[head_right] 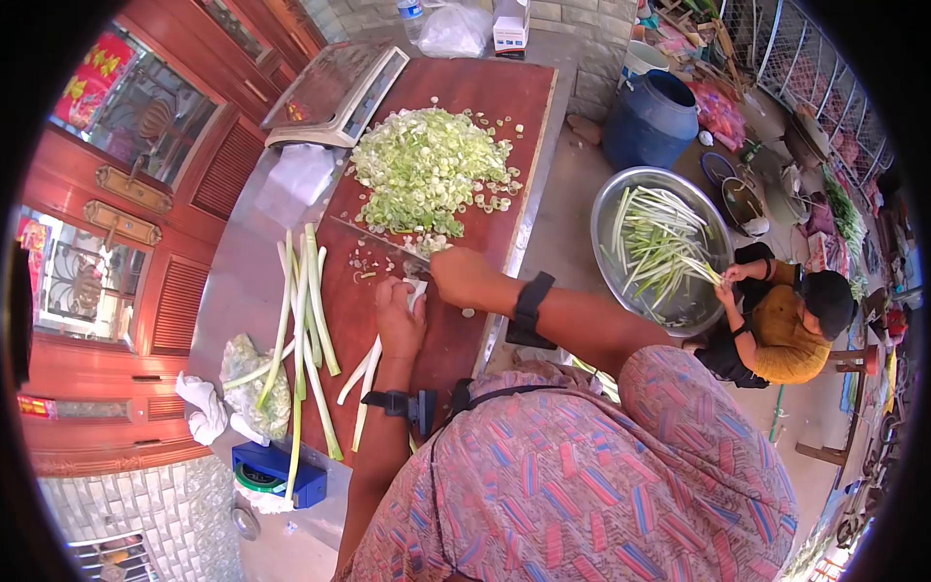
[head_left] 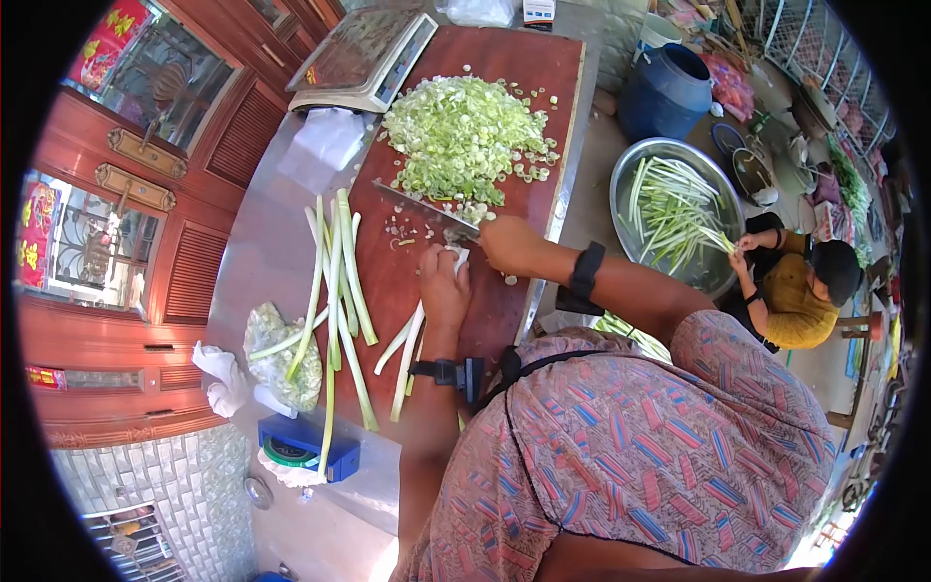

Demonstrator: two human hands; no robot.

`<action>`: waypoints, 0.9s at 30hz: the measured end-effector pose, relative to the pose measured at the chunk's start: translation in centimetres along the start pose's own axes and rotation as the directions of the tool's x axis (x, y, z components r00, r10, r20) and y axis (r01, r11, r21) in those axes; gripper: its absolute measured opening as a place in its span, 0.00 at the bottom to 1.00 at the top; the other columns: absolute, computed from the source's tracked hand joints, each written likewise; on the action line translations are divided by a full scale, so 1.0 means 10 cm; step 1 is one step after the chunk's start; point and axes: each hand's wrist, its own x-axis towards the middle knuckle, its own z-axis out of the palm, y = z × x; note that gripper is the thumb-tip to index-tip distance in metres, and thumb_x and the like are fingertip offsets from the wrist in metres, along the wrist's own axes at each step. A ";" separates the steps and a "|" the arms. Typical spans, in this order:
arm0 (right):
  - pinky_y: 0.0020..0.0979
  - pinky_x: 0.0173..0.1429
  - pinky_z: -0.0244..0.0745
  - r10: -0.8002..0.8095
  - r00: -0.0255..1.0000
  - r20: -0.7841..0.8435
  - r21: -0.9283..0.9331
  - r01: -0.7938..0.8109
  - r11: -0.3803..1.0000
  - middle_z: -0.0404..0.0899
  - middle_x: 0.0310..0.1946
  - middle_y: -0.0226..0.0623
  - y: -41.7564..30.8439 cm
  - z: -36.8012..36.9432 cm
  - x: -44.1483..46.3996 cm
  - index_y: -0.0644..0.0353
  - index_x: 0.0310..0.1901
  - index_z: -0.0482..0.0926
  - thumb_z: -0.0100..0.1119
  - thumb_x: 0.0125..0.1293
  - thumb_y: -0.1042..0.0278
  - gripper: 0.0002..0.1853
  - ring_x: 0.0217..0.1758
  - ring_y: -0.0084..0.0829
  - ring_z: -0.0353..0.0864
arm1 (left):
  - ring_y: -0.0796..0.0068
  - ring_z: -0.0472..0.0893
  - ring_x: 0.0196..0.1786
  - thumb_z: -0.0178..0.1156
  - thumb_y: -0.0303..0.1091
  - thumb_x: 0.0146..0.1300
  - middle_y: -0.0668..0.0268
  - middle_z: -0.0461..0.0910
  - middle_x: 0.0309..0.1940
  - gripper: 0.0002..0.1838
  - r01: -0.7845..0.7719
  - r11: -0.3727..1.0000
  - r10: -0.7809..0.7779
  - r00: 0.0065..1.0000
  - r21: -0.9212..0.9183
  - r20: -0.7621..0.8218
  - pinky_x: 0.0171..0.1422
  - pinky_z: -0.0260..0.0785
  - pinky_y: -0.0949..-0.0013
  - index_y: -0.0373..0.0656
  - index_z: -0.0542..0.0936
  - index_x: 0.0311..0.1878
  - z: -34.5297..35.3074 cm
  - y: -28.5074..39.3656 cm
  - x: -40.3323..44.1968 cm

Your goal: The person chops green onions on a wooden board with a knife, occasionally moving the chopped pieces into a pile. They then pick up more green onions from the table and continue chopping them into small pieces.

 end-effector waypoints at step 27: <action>0.49 0.37 0.77 0.009 1.000 0.008 0.024 -0.009 1.000 0.80 0.29 0.55 -0.11 -0.03 -0.01 0.67 0.31 0.79 0.55 0.53 0.73 0.07 0.35 0.55 0.82 | 0.51 0.73 0.47 0.64 0.26 0.50 0.56 0.75 0.43 0.08 -0.041 0.999 0.041 0.999 -0.002 -0.007 0.52 0.66 0.53 0.38 0.77 0.35 0.03 -0.04 -0.03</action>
